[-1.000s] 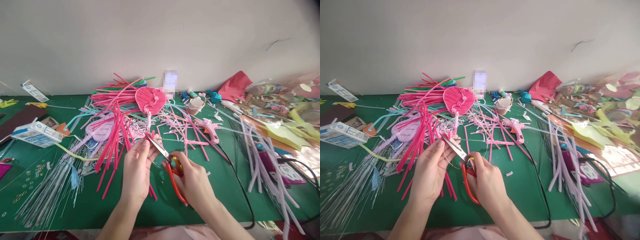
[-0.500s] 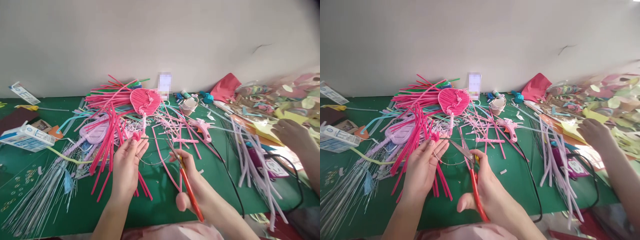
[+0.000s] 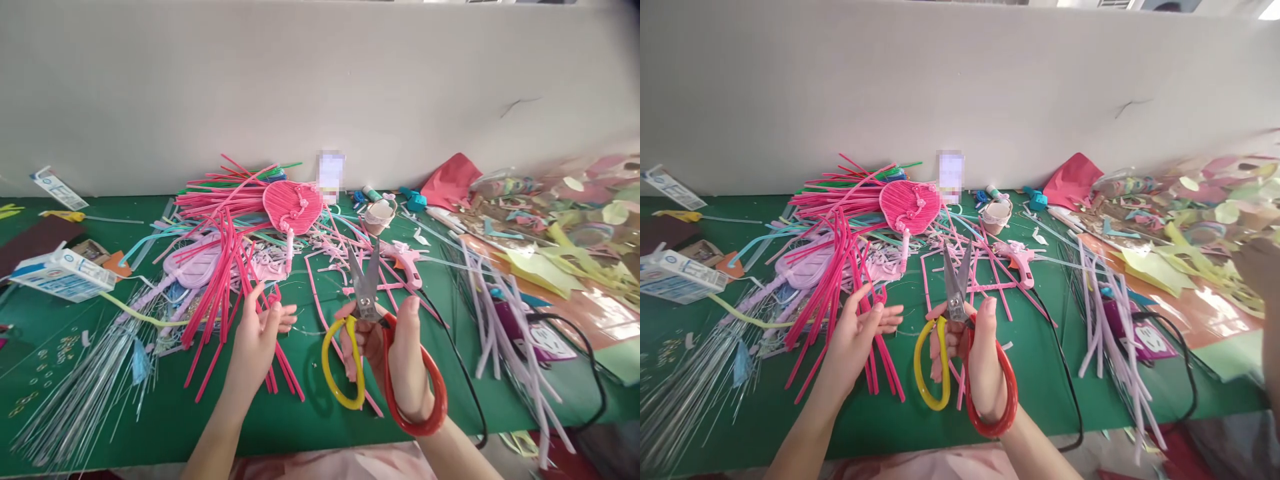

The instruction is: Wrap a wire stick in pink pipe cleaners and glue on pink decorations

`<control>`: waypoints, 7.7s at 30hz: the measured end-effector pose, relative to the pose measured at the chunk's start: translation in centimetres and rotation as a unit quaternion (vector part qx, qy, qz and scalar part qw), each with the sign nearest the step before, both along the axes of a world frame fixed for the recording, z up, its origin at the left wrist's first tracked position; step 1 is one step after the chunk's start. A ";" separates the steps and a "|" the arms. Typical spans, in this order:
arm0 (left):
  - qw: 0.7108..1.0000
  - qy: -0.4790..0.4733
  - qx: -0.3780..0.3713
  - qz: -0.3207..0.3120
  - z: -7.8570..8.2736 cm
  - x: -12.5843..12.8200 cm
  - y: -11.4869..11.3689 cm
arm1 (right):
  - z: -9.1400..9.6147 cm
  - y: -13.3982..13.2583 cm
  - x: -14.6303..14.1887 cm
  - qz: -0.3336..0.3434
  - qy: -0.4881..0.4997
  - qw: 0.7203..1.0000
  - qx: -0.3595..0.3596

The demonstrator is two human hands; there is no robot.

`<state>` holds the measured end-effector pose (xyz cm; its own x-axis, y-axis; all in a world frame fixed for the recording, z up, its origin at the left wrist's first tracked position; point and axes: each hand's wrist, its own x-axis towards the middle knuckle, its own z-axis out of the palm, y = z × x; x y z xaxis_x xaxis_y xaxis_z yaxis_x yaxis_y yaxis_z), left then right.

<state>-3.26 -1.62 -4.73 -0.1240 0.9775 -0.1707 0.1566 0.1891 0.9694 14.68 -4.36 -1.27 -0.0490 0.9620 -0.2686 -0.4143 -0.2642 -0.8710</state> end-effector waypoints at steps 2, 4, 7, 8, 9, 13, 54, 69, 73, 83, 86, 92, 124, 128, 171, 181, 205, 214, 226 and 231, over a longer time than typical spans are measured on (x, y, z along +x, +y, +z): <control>0.973 0.229 0.030 0.025 -0.1 -0.7 -0.8 | 0.2 0.2 -0.2 -0.011 0.016 1.000 -0.015; 0.924 0.367 0.092 0.048 0.4 -0.9 -1.7 | 0.5 0.5 -0.4 -0.037 0.015 0.999 -0.022; 0.925 0.325 0.191 -0.040 1.5 0.1 -3.3 | 0.8 0.8 -0.9 -0.074 0.004 0.997 -0.022; 0.931 0.290 0.201 -0.087 1.9 0.7 -3.9 | 0.9 0.9 -1.1 -0.083 0.000 0.996 -0.021; 0.936 0.259 0.202 -0.128 2.2 1.4 -4.3 | 0.9 1.0 -1.3 -0.089 -0.005 0.996 -0.019; 0.946 0.199 0.152 -0.207 2.4 3.7 -5.5 | 0.3 1.3 -2.0 -0.125 0.000 0.992 -0.006; 0.982 -0.187 0.001 -0.005 2.7 3.3 -2.4 | -2.1 -0.1 -2.5 -0.084 -0.206 0.973 0.063; 0.979 -0.106 0.115 0.135 1.5 4.9 -2.4 | -2.1 -1.1 -5.8 -0.147 0.022 0.989 0.001; 0.981 -0.041 0.144 0.124 1.2 5.0 -2.6 | -1.5 -1.2 -6.0 -0.152 0.057 0.986 -0.030; 0.963 -0.166 0.083 0.195 1.1 6.5 -3.8 | -2.9 -1.9 -6.2 -0.167 0.028 0.986 -0.001; 0.959 -0.192 0.063 0.199 1.3 6.6 -3.7 | -3.4 -1.6 -5.0 -0.120 -0.025 0.992 0.011; 0.956 -0.197 0.093 0.195 1.5 6.2 -3.0 | -3.4 -1.6 -3.0 -0.245 -0.265 0.918 0.162; 0.871 0.209 0.444 0.005 -0.1 6.0 -5.7 | -4.0 -0.8 1.1 -0.028 -0.085 0.982 0.167; 0.865 0.277 0.408 0.099 0.5 2.1 -2.7 | -3.9 -0.8 0.3 -0.034 -0.041 0.990 0.131; 0.896 0.440 -0.009 0.056 -1.7 -2.7 2.5 | -2.9 -1.1 0.6 -0.020 -0.169 0.980 0.099; 0.980 0.186 0.040 0.055 -0.9 -3.5 2.5 | -2.7 -1.0 0.8 -0.036 -0.177 0.980 0.081; 0.830 0.552 -0.017 -0.085 -0.6 -3.3 4.0 | -3.5 -0.5 1.7 -0.106 -0.201 0.968 0.106; 0.879 0.475 -0.014 -0.031 1.5 -2.7 3.6 | -4.2 -0.3 1.8 -0.080 -0.251 0.961 0.086; 0.996 -0.053 -0.054 -0.049 3.4 -1.6 1.8 | -2.2 -0.9 2.7 -0.097 -0.565 0.770 0.280; 0.990 -0.132 -0.031 -0.030 4.4 -0.6 0.7 | -2.2 -0.7 1.8 -0.088 -0.667 0.657 0.339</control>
<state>-3.88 -0.95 -0.36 -0.0091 0.9684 -0.2494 -0.0885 0.2476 0.9648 16.47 -5.04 -3.46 -0.0777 0.8418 0.5342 0.8662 0.3223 -0.3819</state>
